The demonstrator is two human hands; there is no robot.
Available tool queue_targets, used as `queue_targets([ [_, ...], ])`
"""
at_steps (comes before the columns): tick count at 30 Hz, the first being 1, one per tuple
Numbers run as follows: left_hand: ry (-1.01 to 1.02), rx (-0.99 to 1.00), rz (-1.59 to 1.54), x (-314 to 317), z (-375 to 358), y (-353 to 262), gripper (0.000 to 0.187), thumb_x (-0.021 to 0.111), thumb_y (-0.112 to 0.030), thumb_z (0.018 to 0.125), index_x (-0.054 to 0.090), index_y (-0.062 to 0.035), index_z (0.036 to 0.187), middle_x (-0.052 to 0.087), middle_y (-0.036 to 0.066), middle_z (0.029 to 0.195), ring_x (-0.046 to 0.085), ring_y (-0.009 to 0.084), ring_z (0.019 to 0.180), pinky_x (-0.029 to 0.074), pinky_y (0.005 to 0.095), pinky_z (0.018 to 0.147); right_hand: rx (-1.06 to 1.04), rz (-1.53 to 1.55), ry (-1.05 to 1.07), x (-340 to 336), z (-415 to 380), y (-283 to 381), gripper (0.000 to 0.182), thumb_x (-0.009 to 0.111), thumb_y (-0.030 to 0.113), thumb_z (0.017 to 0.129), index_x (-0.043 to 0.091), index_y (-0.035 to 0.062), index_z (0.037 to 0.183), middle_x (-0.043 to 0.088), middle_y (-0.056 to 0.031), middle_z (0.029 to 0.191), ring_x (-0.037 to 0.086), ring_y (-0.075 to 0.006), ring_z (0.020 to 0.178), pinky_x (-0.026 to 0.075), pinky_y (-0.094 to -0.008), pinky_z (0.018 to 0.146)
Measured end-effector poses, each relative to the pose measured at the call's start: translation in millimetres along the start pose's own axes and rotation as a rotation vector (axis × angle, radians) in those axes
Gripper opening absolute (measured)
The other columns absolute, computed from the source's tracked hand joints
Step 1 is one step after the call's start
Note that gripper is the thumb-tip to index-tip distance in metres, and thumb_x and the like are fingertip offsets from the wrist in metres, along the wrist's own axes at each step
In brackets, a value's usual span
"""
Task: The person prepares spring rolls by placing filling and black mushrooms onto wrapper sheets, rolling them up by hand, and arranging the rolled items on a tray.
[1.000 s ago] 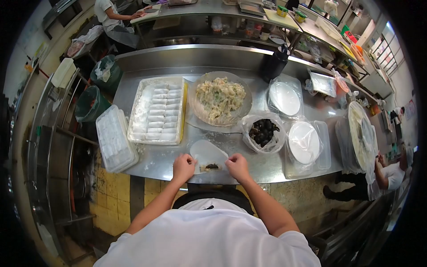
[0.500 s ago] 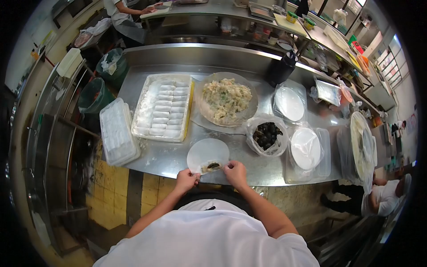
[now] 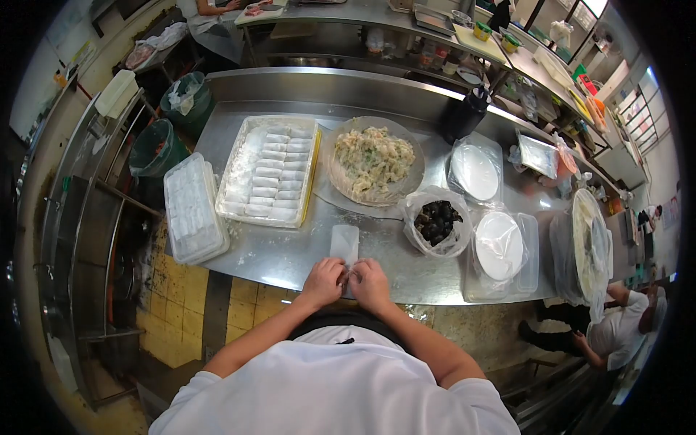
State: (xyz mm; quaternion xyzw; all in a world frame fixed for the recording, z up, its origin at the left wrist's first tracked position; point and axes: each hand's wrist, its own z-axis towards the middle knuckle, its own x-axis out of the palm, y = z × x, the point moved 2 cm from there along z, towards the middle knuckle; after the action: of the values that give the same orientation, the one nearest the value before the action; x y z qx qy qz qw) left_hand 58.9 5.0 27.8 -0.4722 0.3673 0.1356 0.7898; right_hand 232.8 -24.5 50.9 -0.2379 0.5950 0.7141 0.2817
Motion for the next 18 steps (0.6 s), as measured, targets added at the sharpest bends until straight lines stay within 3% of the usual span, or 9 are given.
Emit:
queue_targets([
  [3,0.048,0.006,-0.054,-6,-5,0,0.028,0.077,-0.009,0.082,0.068,-0.0034,0.109,0.070,0.017,0.125,0.065,0.0384,0.120,0.053,0.0488,0.102,-0.221,-0.042,-0.016,-7,9,13,0.018,0.077,0.003,0.083,0.073,0.0034,0.101,0.076,-0.0188,0.119,0.072,-0.0398,0.112,0.058,-0.0480,0.098],
  [9,-0.006,-0.184,-0.334,-10,-15,8,0.058,0.079,-0.006,0.078,0.058,-0.0019,0.132,0.064,0.020,0.136,0.059,0.0432,0.132,0.050,0.0478,0.112,-0.377,-0.183,0.259,4,15,0,0.020,0.075,0.012,0.084,0.072,0.0002,0.101,0.075,-0.0187,0.120,0.070,-0.0383,0.115,0.055,-0.0482,0.103],
  [12,-0.036,-0.094,-0.252,-22,-12,3,0.074,0.081,-0.010,0.079,0.052,-0.0040,0.146,0.061,0.018,0.144,0.057,0.0413,0.136,0.047,0.0482,0.115,-0.362,-0.276,0.368,3,20,5,0.022,0.073,0.014,0.086,0.071,0.0009,0.104,0.075,-0.0187,0.119,0.069,-0.0378,0.114,0.054,-0.0481,0.103],
  [18,0.236,0.054,0.013,-37,-10,5,0.088,0.090,-0.024,0.075,0.053,-0.0075,0.153,0.063,0.013,0.146,0.056,0.0356,0.139,0.042,0.0490,0.119,-0.323,-0.316,0.472,-6,22,14,0.036,0.076,0.016,0.084,0.068,0.0014,0.115,0.073,-0.0199,0.121,0.069,-0.0394,0.113,0.052,-0.0488,0.106],
])
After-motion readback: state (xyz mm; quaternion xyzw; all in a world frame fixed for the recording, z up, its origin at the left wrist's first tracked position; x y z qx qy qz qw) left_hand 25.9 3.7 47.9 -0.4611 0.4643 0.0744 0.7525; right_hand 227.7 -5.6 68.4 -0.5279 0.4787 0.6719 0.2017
